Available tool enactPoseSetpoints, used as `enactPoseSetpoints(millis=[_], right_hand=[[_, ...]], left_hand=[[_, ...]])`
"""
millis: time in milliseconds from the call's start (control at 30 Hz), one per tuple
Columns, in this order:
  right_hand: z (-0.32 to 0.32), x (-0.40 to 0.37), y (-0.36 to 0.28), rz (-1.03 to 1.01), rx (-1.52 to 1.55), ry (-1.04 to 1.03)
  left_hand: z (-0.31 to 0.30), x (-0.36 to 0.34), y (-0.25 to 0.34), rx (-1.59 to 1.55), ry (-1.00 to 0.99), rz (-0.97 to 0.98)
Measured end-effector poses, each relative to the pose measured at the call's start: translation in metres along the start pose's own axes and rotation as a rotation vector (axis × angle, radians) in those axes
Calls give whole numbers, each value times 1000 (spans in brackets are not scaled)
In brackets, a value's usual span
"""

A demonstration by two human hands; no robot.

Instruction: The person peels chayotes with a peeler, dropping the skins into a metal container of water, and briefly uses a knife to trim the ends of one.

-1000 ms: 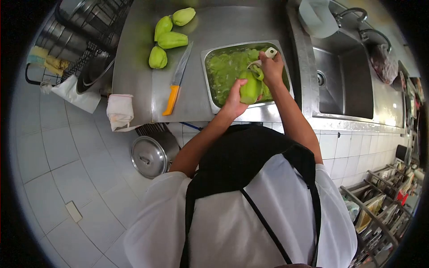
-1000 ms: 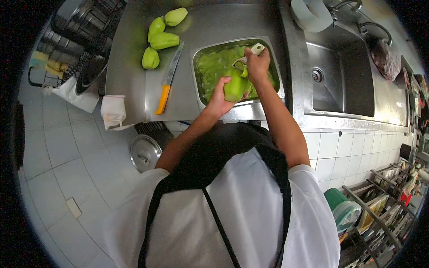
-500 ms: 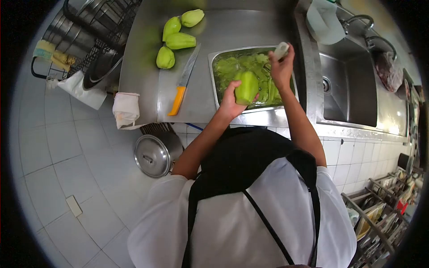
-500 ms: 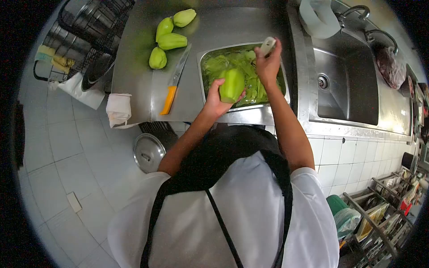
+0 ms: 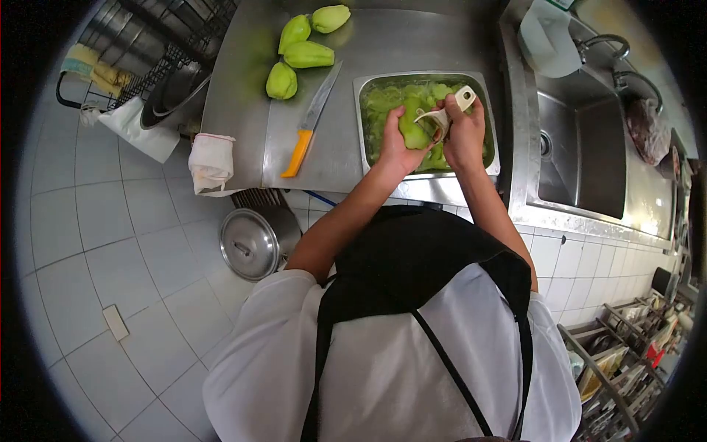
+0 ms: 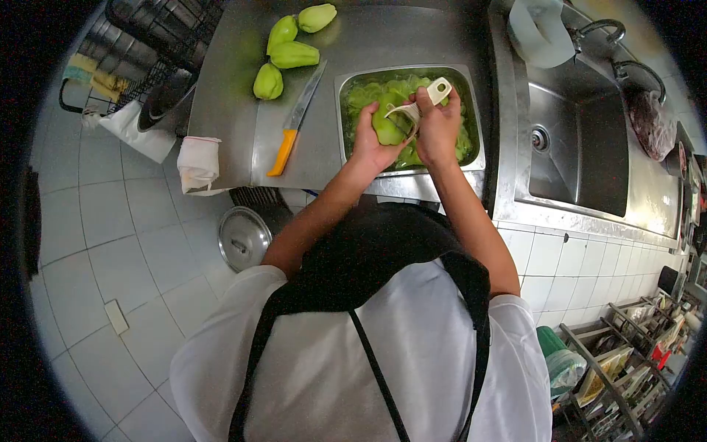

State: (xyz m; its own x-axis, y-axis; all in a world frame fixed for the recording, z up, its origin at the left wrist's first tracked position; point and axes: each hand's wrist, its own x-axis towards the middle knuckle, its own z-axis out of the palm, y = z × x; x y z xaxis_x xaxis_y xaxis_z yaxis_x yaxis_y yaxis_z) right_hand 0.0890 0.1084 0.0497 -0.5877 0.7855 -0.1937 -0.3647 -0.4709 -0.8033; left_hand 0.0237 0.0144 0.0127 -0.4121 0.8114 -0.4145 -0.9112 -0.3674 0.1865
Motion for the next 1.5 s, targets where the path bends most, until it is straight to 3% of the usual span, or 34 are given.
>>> enactPoseSetpoints(millis=[867,967,1033,1067,1167,1267,1300,1400,1500], right_hand=[[-12,12,20,-61,-81,42],[-42,48,21,-283,-358,120],[-67,73,30,-287,-408,159],[-81,81,36,-252,-431,172],[-85,81,36,-435,-494,210],[-83,72,44,-546,-665,118],[-78,60,44,-556,-865,103],[-79,56,41,-426,-936,59],[-61,50,21,-309,-514,15]], left_hand=[[-6,2,-10,78,100,-29],[-15,-8,-21,78,18,-78],[-10,-21,-24,43,-34,-128],[-8,-20,-23,38,-19,-118],[-4,-12,-12,13,0,-41],[-22,-3,2,90,102,-48],[-23,-3,5,164,142,-17],[-33,0,11,312,180,-54],[-45,6,15,233,182,-127]])
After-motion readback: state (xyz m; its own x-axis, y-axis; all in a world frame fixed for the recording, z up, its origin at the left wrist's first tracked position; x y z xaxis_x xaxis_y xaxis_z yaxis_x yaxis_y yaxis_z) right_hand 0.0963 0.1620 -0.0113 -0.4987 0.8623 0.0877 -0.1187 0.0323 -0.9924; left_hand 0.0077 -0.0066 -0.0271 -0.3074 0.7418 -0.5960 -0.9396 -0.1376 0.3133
